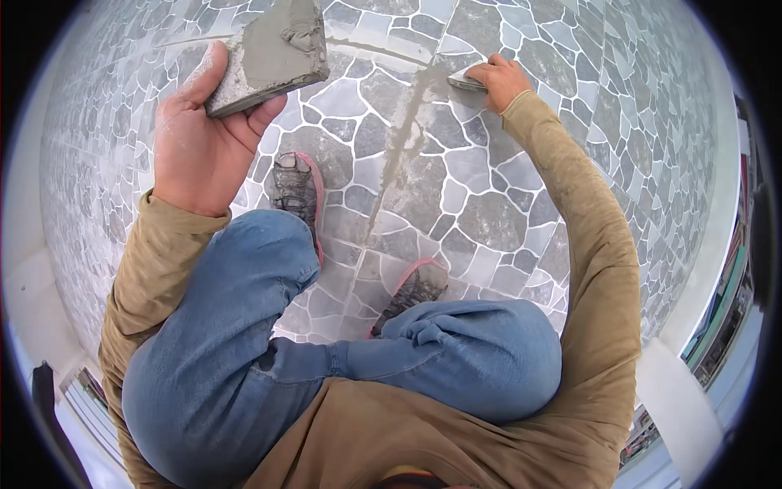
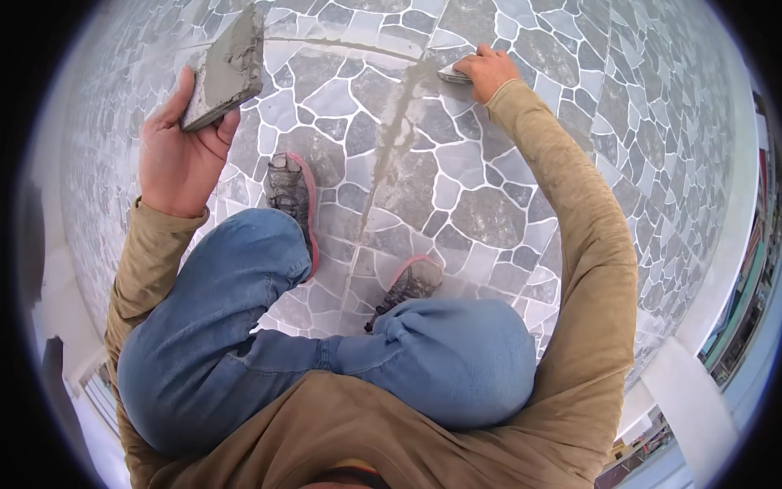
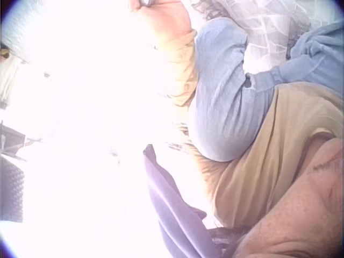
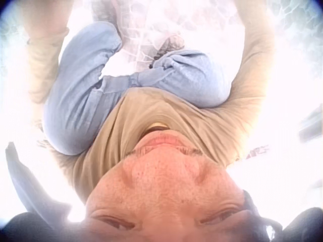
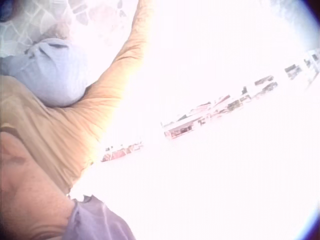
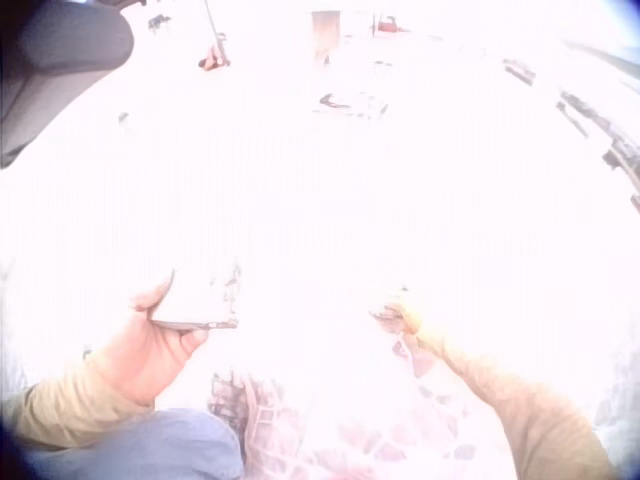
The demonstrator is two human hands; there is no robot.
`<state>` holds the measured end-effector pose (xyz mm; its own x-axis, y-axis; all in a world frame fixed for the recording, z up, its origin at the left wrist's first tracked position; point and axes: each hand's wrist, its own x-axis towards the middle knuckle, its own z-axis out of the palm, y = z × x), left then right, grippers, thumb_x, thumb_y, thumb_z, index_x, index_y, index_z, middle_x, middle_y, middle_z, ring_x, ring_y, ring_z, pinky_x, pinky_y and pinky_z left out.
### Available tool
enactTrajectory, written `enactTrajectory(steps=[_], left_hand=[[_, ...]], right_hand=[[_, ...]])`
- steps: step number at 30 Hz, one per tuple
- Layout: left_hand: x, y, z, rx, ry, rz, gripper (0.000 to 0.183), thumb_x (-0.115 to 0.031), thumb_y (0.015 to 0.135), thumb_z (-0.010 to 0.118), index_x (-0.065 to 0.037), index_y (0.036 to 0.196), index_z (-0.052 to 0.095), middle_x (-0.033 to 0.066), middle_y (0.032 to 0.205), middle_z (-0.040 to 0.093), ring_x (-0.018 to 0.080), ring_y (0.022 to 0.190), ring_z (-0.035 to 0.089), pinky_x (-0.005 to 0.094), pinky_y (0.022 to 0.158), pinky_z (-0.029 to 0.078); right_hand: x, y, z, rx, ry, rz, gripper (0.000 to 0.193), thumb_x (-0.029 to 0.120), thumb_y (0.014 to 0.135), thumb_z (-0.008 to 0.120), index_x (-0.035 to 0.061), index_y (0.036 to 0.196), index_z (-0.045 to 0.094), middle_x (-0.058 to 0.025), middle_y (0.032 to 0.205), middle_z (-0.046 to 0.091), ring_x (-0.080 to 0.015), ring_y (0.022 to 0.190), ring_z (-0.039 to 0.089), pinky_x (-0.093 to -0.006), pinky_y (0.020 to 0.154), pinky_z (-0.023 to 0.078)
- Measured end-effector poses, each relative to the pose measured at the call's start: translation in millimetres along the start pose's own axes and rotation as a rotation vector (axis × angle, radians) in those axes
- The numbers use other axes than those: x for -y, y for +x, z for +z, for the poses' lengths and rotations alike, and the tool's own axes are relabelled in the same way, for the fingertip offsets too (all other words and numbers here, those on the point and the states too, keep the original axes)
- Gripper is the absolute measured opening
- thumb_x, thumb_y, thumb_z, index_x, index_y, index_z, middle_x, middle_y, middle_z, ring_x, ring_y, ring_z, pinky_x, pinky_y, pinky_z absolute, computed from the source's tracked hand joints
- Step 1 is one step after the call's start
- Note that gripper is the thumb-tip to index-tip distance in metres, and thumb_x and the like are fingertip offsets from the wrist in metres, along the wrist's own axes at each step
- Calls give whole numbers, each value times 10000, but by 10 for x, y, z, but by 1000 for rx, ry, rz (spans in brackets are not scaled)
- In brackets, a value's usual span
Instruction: The person applies grout to the joints between floor tiles using a rubber float. The person moves the float across the tile joints to fill them, picks up excess grout from the tiles with a small trowel and the float, and repeats the process along the tile lines.
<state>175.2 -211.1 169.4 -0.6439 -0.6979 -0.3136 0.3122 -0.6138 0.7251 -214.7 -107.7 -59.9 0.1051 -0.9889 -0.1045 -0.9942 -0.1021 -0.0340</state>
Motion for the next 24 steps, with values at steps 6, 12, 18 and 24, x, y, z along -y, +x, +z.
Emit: enactTrajectory(steps=[6, 12, 18, 24], left_hand=[[171, 399, -230, 83, -97, -52, 362, -247, 1064, 428, 41, 1260, 524, 149, 1194, 649, 242, 1046, 678, 369, 849, 617], [70, 583, -443, 55, -56, -92, 361, -249, 1063, 432, 32, 1268, 527, 141, 1197, 653, 235, 1041, 679, 364, 838, 615], [328, 989, -428, 89, -12, -168, 333, -239, 1059, 445, 30, 1228, 546, 148, 1182, 658, 242, 1031, 681, 366, 825, 610], [323, 1280, -389, 124, 28, -163, 305, -221, 1053, 459, 35, 1186, 558, 158, 1171, 659, 252, 1026, 680, 369, 833, 609]], right_hand=[[146, 335, 56, -53, -86, -180, 704, -16, 672, 667, 263, 1316, 611, 93, 1385, 579, -220, 1212, 522, -370, 957, 417], [-199, 21, -66, 103, -105, -173, 611, 16, 740, 677, 284, 1286, 625, 149, 1394, 563, -170, 1236, 502, -363, 937, 407], [11, 56, 75, 6, -65, -137, 643, -45, 754, 628, 266, 1316, 619, 126, 1417, 550, -180, 1292, 468, -365, 969, 415], [-665, -1205, 9, 203, -128, 53, 675, -39, 733, 650, 283, 1325, 608, 144, 1401, 557, -180, 1289, 469, -380, 990, 415]])
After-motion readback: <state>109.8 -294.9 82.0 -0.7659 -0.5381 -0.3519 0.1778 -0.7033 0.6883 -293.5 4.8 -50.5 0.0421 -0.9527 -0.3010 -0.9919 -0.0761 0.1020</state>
